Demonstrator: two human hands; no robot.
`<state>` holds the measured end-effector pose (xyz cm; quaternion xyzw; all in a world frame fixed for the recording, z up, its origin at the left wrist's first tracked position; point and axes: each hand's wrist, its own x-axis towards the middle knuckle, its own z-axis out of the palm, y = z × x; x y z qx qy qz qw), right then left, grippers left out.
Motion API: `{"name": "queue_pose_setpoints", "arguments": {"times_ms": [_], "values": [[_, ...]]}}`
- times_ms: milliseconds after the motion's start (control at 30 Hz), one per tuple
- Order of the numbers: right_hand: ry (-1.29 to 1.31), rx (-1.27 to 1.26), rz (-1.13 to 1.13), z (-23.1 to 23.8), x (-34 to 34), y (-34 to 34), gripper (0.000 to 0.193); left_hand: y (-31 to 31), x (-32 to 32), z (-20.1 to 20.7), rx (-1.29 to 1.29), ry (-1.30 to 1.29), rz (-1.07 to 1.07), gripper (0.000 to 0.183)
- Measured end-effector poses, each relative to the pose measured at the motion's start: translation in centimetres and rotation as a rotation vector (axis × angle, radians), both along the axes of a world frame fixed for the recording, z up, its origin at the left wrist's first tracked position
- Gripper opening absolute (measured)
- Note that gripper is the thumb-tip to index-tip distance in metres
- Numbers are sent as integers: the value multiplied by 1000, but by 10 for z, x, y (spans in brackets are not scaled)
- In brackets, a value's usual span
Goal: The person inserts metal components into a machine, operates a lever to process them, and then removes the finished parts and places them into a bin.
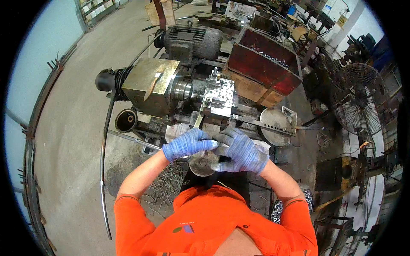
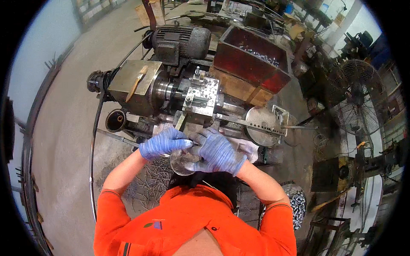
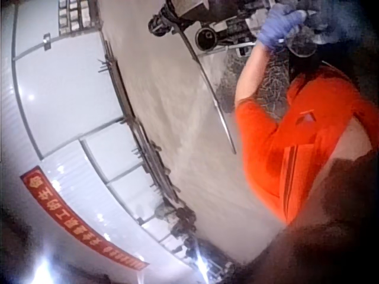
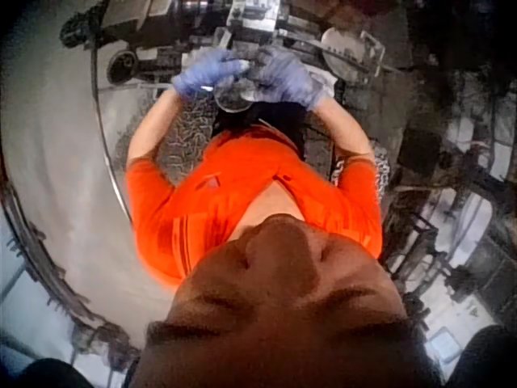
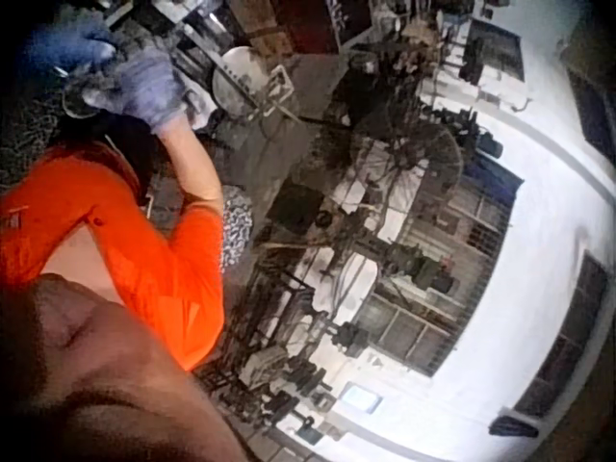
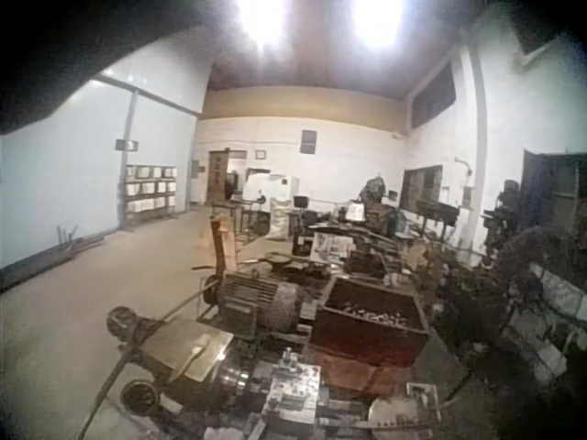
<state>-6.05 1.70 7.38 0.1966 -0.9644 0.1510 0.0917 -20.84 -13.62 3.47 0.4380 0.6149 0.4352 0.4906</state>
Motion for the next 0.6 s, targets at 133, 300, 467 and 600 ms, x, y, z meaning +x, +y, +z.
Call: {"name": "queue_pose_setpoints", "arguments": {"times_ms": [133, 300, 467, 600], "values": [[-11, 2, 28, 5, -9, -3, 37, -7, -2, 8, 28, -86, 30, 40], [-53, 32, 74, 9, -33, 3, 42, -39, -26, 16, 30, 128, 65, 44], [-190, 92, -155, 22, -87, 10, 41, -143, -67, 46, -134, 1283, 428, 33], [-33, 370, -203, -12, -146, 28, 51, -263, -96, 12, -654, 1407, 681, 32]]}}
